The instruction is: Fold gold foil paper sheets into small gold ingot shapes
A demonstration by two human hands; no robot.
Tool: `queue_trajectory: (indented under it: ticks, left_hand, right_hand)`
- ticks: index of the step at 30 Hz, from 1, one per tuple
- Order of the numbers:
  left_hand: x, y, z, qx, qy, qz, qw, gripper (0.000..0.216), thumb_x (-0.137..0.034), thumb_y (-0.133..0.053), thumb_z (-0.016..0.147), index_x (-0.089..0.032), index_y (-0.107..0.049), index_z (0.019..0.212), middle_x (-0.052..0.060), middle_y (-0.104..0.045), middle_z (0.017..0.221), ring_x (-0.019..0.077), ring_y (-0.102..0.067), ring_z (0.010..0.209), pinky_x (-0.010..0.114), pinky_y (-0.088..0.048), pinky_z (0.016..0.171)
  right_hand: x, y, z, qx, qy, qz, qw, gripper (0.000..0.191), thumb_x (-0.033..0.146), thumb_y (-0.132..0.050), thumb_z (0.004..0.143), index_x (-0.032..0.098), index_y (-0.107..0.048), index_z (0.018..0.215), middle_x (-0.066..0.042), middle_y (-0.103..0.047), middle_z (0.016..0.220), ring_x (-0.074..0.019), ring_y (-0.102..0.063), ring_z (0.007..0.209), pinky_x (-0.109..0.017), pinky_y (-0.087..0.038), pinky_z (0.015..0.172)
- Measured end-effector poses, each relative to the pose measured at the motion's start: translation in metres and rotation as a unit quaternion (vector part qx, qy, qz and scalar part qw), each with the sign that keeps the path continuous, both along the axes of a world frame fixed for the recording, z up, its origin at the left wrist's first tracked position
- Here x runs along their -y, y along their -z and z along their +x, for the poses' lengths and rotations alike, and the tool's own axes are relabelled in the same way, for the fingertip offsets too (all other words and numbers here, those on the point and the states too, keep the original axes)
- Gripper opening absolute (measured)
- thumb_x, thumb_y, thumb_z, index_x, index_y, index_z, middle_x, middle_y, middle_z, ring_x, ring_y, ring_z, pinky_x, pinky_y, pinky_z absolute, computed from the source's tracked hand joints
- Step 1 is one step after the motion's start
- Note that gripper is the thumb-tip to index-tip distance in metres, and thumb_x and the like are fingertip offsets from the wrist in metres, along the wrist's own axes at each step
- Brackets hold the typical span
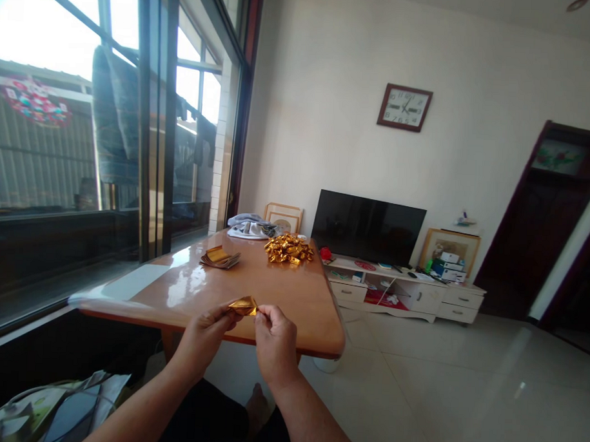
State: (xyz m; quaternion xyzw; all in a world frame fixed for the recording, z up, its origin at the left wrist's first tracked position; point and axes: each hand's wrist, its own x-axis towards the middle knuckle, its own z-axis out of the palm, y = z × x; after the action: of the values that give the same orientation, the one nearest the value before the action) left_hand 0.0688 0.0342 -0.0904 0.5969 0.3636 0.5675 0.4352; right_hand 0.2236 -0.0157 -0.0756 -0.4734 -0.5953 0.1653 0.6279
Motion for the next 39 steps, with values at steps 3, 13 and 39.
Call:
queue_trajectory:
  ticks: [3,13,39]
  left_hand:
    - [-0.002,0.002,-0.001,-0.004,-0.003,0.005,1.000,0.040,-0.033,-0.064,0.081,-0.016,-0.076,0.115,0.010,-0.077,0.096,0.0245,-0.068,0.090,0.033,-0.053,0.081]
    - [0.000,-0.001,0.000,0.000,-0.009,-0.003,1.000,0.041,-0.034,-0.065,0.079,-0.016,-0.076,0.114,0.009,-0.077,0.093,0.0244,-0.069,0.090,0.032,-0.053,0.080]
    - [0.003,-0.011,-0.002,0.013,0.018,-0.083,0.996,0.044,-0.028,-0.063,0.076,-0.011,-0.074,0.115,0.011,-0.078,0.096,0.0239,-0.072,0.088,0.030,-0.053,0.076]
  right_hand:
    - [0.001,-0.001,0.000,-0.006,-0.002,-0.007,1.000,0.022,0.032,-0.058,0.089,0.018,-0.074,0.095,-0.003,-0.073,0.078,-0.0179,-0.065,0.070,-0.024,-0.050,0.063]
    - [-0.003,0.002,0.002,0.022,0.020,0.032,0.999,0.022,0.029,-0.059,0.088,0.021,-0.077,0.097,-0.008,-0.076,0.096,-0.0218,-0.071,0.088,-0.031,-0.056,0.081]
    - [-0.016,0.018,0.009,-0.117,-0.085,-0.088,0.986,0.041,0.052,-0.058,0.089,0.016,-0.070,0.106,-0.007,-0.070,0.086,-0.0199,-0.066,0.074,-0.030,-0.057,0.067]
